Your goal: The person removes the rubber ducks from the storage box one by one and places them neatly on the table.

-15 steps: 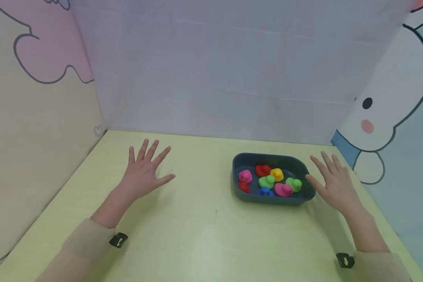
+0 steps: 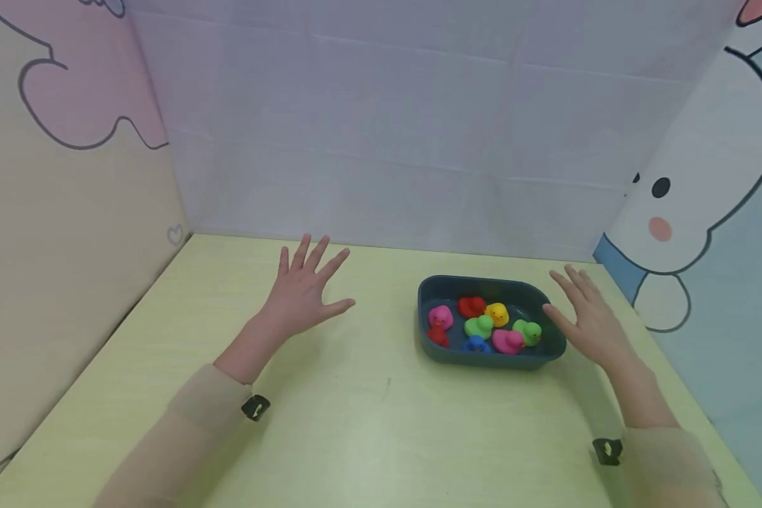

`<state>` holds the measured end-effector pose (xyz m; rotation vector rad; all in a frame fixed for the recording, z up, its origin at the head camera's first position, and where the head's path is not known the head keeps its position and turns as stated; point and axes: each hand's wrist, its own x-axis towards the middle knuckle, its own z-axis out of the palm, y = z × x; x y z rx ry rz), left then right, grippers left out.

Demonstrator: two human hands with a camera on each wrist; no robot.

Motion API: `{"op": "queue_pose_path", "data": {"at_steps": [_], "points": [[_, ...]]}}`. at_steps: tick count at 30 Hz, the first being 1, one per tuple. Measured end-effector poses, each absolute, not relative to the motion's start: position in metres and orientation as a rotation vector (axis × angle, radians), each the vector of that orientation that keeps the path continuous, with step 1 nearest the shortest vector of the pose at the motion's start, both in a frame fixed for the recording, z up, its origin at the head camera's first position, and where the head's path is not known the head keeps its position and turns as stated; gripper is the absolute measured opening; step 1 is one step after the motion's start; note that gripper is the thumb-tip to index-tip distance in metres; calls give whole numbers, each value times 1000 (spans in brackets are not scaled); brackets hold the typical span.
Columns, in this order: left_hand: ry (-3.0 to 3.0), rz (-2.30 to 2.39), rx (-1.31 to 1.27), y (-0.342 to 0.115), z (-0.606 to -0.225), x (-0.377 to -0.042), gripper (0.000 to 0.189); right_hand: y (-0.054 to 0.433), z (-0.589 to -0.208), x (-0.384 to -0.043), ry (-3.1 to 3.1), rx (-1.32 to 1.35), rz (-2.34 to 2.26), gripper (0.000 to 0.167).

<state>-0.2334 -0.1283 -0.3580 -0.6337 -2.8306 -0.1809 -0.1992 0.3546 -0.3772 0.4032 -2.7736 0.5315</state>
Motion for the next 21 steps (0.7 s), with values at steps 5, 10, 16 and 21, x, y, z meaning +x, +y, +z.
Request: {"op": "queue_pose_path", "data": {"at_steps": [5, 10, 16, 21], "points": [[-2791, -184, -690, -107, -360, -241, 81, 357, -385, -207, -2782, 420, 677, 61], [-2748, -199, -751, -86, -362, -247, 81, 361, -392, -214, -2768, 438, 779, 59], [-2718, -224, -839, -60, -361, -254, 82, 365, -399, -220, -2780, 441, 908, 59], [-2721, -248, -916, -41, -364, -261, 81, 369, -408, -223, -2819, 459, 926, 60]]}}
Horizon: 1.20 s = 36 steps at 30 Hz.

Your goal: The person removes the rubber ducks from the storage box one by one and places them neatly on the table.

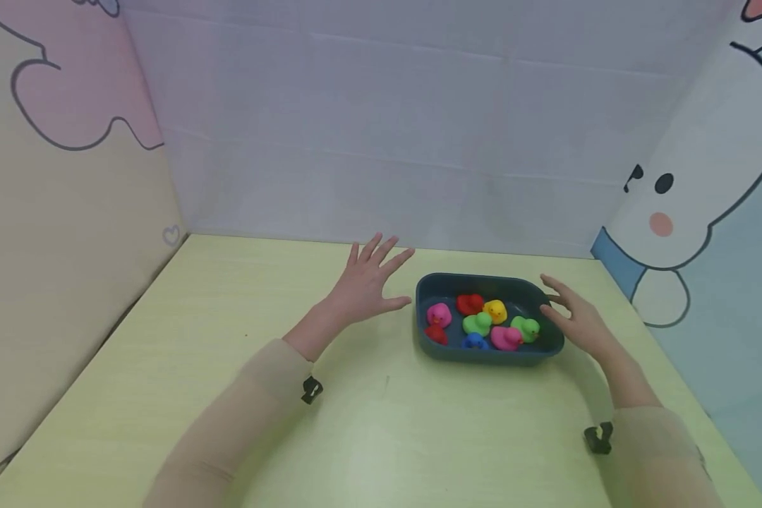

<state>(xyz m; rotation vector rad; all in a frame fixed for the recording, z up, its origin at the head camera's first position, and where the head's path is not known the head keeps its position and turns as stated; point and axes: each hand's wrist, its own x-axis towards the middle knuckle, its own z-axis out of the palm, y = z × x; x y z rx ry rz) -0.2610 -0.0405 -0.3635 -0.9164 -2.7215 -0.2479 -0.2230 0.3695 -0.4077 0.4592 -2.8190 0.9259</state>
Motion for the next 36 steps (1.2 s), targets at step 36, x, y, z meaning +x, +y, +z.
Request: {"op": "queue_pose_path", "data": {"at_steps": [36], "points": [[-3014, -616, -1398, 29, -392, -299, 36, 374, -408, -227, -3034, 342, 1054, 59]]}}
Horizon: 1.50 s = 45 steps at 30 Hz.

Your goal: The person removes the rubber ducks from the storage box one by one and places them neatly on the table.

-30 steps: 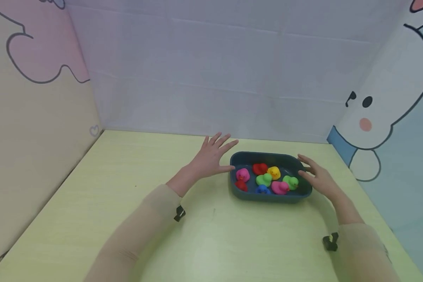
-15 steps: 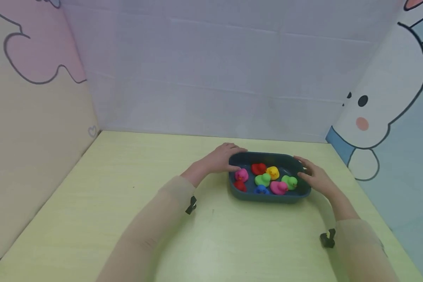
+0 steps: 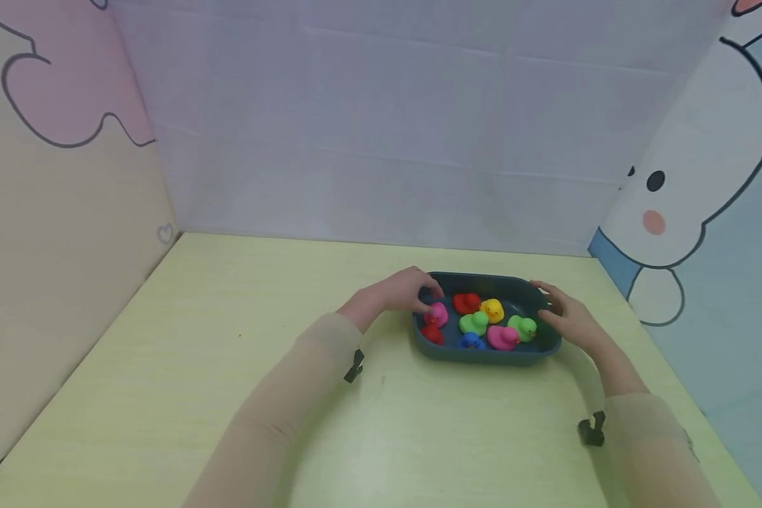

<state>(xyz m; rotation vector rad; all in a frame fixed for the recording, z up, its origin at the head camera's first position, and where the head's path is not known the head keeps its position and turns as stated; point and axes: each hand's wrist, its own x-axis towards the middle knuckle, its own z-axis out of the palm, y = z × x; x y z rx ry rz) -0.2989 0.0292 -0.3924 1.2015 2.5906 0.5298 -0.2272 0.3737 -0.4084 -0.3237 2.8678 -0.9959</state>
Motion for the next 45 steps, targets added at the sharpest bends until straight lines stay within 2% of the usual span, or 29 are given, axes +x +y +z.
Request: {"op": "queue_pose_path", "data": {"at_steps": [22, 45], "points": [[2599, 546, 1019, 44, -396, -293, 25, 374, -406, -220, 2912, -314, -942, 58], [2679, 732, 1121, 35, -399, -292, 25, 372, -405, -216, 2933, -277, -888, 57]]}}
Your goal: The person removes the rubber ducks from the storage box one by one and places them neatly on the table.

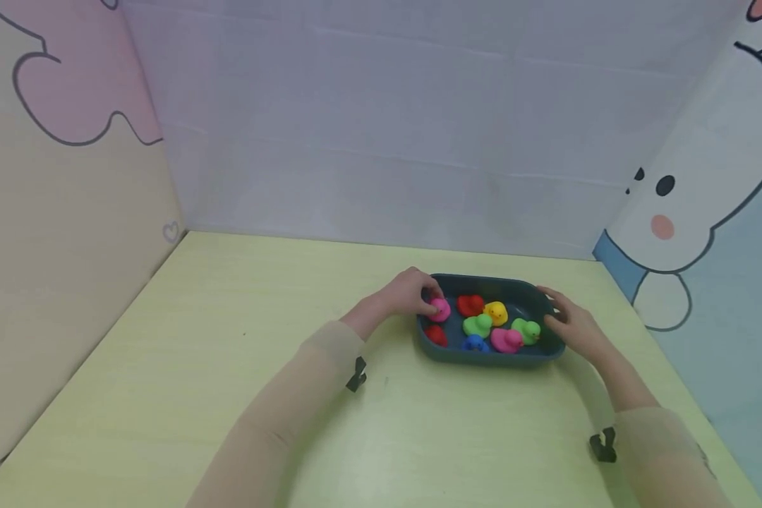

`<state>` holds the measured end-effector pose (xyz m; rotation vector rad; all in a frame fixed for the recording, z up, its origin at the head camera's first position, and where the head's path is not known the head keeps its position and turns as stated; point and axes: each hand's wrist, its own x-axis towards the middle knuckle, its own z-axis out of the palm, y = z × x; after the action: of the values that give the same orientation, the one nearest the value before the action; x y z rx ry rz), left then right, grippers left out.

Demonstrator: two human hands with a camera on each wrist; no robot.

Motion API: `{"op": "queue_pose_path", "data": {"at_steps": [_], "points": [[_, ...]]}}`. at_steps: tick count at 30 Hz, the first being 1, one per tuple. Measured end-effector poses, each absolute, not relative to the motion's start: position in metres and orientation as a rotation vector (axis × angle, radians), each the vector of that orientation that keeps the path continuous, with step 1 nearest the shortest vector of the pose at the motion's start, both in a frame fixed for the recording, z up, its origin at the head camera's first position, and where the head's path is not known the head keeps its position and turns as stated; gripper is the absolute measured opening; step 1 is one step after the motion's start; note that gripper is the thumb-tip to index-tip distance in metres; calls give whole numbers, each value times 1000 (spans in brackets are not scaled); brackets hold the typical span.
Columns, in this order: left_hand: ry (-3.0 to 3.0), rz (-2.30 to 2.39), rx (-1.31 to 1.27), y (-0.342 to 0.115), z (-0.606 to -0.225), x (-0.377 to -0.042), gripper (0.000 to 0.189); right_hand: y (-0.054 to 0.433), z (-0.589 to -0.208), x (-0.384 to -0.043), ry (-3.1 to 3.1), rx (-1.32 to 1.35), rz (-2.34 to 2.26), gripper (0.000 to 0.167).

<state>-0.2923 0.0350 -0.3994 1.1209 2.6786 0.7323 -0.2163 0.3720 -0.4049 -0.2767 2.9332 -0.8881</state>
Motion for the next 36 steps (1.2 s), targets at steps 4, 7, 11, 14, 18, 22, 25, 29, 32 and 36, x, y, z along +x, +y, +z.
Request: {"op": "queue_pose_path", "data": {"at_steps": [4, 7, 11, 14, 18, 22, 25, 29, 32, 36], "points": [[2693, 756, 1115, 32, -396, -291, 24, 371, -405, -216, 2918, -259, -890, 57], [2709, 794, 1091, 30, -391, -291, 25, 371, -404, -216, 2915, -261, -897, 57], [2707, 883, 1067, 27, -381, -289, 28, 371, -404, -216, 2923, -275, -908, 58], [2702, 931, 1065, 26, -373, -286, 29, 371, -403, -216, 2924, -273, -897, 58], [2690, 979, 1036, 22, -361, -280, 30, 371, -402, -216, 2925, -271, -878, 59], [2685, 1022, 1014, 17, -349, -275, 30, 371, -401, -216, 2925, -276, -887, 59], [2692, 1033, 1018, 12, -343, -272, 29, 371, -401, -216, 2925, -276, -886, 59], [2711, 1024, 1008, 3, -337, -270, 26, 372, -402, -216, 2928, -269, -879, 59], [2734, 1020, 981, -5, -333, -270, 26, 371, -402, -216, 2928, -259, -876, 59], [2771, 1015, 936, -16, -329, -274, 27, 371, -402, -217, 2931, -247, -857, 59]]}}
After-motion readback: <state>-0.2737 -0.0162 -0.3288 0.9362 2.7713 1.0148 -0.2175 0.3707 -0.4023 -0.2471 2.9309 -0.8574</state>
